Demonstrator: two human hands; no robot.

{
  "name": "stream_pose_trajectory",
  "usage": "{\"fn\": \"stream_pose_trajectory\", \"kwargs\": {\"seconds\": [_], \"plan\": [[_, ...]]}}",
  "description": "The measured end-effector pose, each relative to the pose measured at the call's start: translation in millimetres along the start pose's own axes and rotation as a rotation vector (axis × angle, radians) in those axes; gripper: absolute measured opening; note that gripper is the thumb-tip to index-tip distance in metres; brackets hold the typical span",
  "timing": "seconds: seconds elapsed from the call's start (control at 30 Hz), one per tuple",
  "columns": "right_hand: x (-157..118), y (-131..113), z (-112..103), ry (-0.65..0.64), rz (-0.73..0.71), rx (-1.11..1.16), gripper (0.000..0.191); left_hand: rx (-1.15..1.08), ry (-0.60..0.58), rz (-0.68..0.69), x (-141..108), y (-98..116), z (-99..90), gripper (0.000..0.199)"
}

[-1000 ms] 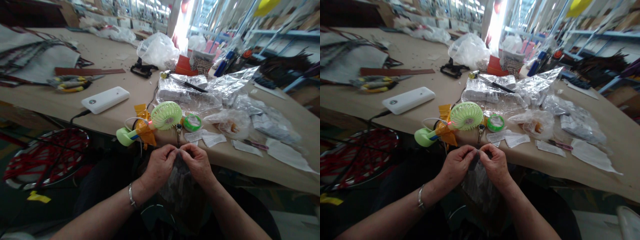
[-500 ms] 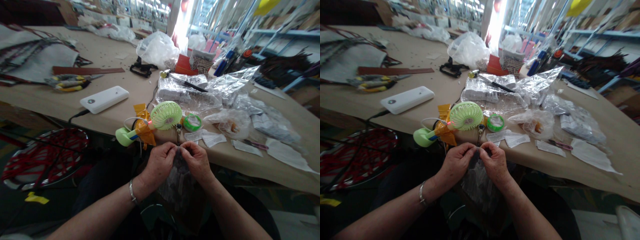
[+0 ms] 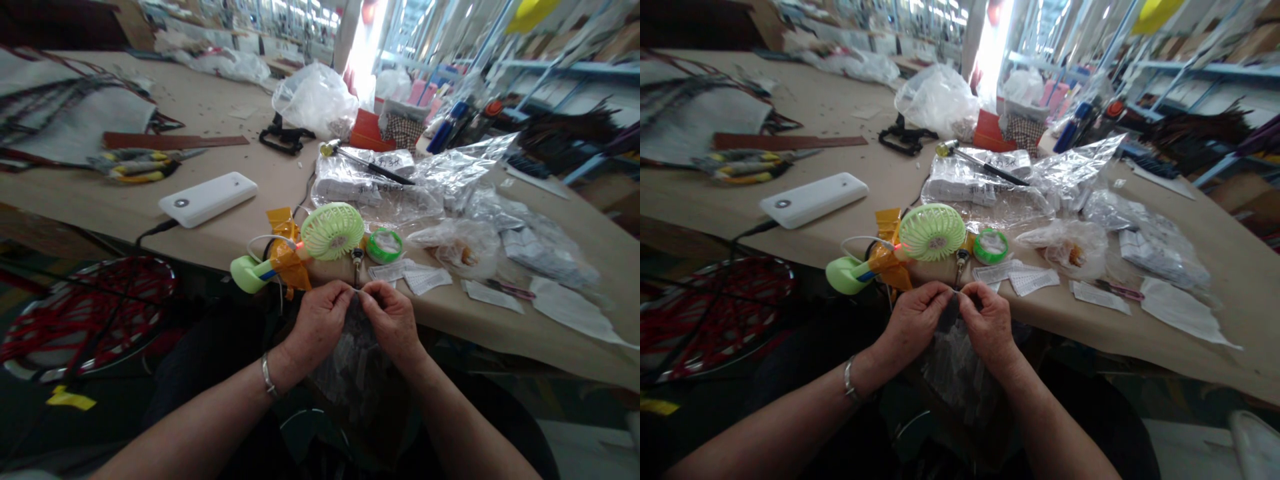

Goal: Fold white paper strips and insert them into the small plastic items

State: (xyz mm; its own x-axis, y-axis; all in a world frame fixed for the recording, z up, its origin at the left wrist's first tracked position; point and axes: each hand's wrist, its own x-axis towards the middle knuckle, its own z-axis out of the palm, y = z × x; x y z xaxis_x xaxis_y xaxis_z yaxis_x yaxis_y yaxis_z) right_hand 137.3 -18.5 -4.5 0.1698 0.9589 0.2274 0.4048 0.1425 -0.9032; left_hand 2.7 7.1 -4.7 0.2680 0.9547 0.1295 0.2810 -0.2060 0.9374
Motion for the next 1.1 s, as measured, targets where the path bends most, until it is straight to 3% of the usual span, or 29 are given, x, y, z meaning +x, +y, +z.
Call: {"fn": "stream_pose_trajectory", "kwargs": {"seconds": [0.13, 0.33, 0.53, 0.7, 0.9, 1.1], "plan": [[-2.5, 0.2, -0.7, -0.006, 0.01, 0.016, 0.012, -0.004, 0.001, -0.001, -2.5, 2.3, -1.2, 0.021], [-22.0, -5.7, -15.9, -0.124, -0.013, -0.057, 0.012, -0.044, -0.047, -0.064, -19.2, 2.6, -8.5, 0.02], [-10.7, -4.5, -47.3, 0.024, -0.425, -0.573, 0.016, -0.022, -0.086, -0.159, -27.1, -21.5, -10.3, 0.023], [3.4, 6.7, -49.4, 0.02, -0.481, -0.941, 0.037, 0.013, -0.089, -0.174, -35.7, -32.8, -4.3, 0.019], [-0.7, 11.9, -45.4, 0.04, -0.52, -0.906, 0.018, 0.046, -0.112, -0.19, -38.9, -25.2, 2.8, 0.016], [2.1, 13.8, -53.1, 0.108, -0.57, -0.767, 0.013, -0.145, -0.149, -0.254, -33.9, -7.3, 11.4, 0.014]]}}
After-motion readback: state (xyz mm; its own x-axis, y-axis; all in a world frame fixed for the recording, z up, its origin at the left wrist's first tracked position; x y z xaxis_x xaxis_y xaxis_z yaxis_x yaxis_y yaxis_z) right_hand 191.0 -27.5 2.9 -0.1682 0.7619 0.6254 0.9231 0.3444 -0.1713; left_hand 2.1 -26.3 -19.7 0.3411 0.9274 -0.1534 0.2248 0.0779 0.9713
